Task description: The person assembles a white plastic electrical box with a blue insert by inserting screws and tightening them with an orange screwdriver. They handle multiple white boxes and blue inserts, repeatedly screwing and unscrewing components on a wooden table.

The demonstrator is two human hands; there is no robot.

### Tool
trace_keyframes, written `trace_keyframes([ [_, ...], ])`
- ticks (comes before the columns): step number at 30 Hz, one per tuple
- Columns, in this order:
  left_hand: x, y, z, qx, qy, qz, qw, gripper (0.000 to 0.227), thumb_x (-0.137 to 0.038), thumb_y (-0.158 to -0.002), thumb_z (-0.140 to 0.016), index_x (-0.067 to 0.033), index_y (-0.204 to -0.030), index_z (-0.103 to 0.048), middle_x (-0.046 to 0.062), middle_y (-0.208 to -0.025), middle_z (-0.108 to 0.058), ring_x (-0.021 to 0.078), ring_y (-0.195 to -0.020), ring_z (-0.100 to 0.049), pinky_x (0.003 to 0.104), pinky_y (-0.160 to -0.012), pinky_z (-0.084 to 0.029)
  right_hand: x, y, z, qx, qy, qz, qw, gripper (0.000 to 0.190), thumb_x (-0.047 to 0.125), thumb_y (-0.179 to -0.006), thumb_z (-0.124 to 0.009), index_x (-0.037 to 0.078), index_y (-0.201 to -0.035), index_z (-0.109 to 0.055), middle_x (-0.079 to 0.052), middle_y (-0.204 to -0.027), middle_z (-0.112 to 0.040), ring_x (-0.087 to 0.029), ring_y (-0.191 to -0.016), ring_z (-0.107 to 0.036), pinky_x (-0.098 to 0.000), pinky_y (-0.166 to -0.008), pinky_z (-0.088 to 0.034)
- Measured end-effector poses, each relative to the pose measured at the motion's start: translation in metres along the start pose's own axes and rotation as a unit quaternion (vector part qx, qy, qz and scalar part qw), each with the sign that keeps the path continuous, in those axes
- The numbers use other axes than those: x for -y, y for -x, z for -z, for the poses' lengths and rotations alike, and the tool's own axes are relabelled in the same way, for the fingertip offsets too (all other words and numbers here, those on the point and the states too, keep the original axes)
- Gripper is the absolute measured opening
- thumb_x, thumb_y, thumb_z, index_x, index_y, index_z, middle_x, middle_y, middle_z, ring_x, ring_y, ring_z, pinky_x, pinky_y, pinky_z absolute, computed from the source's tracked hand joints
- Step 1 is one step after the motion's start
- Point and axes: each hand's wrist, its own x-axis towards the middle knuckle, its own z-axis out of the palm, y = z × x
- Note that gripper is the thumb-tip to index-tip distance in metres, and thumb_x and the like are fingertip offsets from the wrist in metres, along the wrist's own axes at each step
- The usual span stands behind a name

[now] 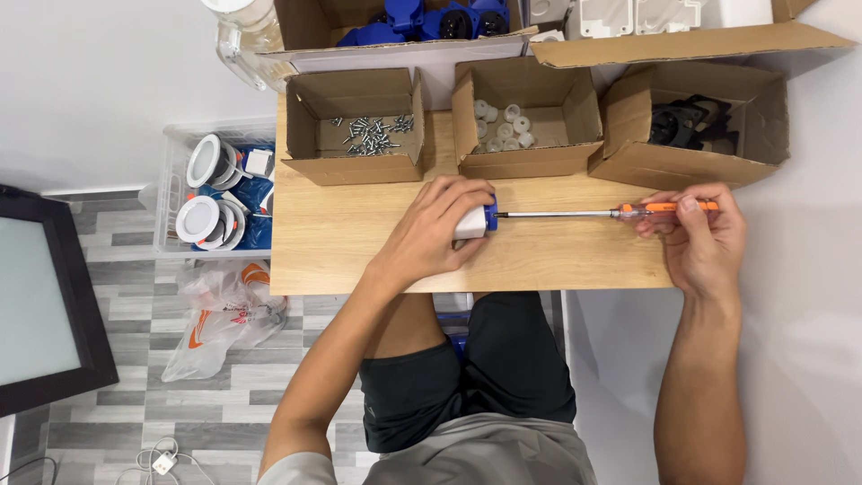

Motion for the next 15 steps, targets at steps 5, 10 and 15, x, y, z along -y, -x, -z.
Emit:
trace_keyframes([
  [5,-0.0012,0.0007,-0.0006,-0.027,-0.008,-0.031,0.999,0.038,-0.027,-0.107,-0.078,-0.0042,-0.133,-0.062,0.014,-0.138,-0.063,0.0364,-0.12,-0.06,0.048,-0.106,-0.051,-0.0067,-0.0011,0.0064,-0.008,0.0,0.001,1.0,0.008,0.012,-0.121,-0.056,0.007,-0.117,-0.051,-0.032,-0.116,-0.07,-0.039,-0.082,-0.074,-0.0372,-0.072,-0.064],
  [10,-0.0053,-0.0016,0.003,-0.032,-0.001,-0.035,0.999,0.033,-0.024,-0.109,-0.076,-0.0042,-0.131,-0.062,0.015,-0.137,-0.063,0.0369,-0.117,-0.059,0.049,-0.105,-0.052,-0.0035,-0.0003,0.0025,-0.004,-0.001,0.004,1.0,0.01,0.013,-0.122,-0.056,0.008,-0.115,-0.051,-0.029,-0.112,-0.071,-0.047,-0.094,-0.077,-0.0364,-0.068,-0.063],
  [15,-0.0077,-0.0016,0.0045,-0.037,0.006,-0.042,0.998,0.03,-0.022,-0.109,-0.076,-0.0035,-0.128,-0.063,0.015,-0.138,-0.062,0.0381,-0.117,-0.059,0.05,-0.105,-0.052,-0.0014,0.0011,-0.0003,0.001,0.009,0.007,1.0,0.011,0.012,-0.123,-0.055,0.007,-0.114,-0.049,-0.029,-0.112,-0.07,-0.049,-0.09,-0.076,-0.0362,-0.066,-0.06],
])
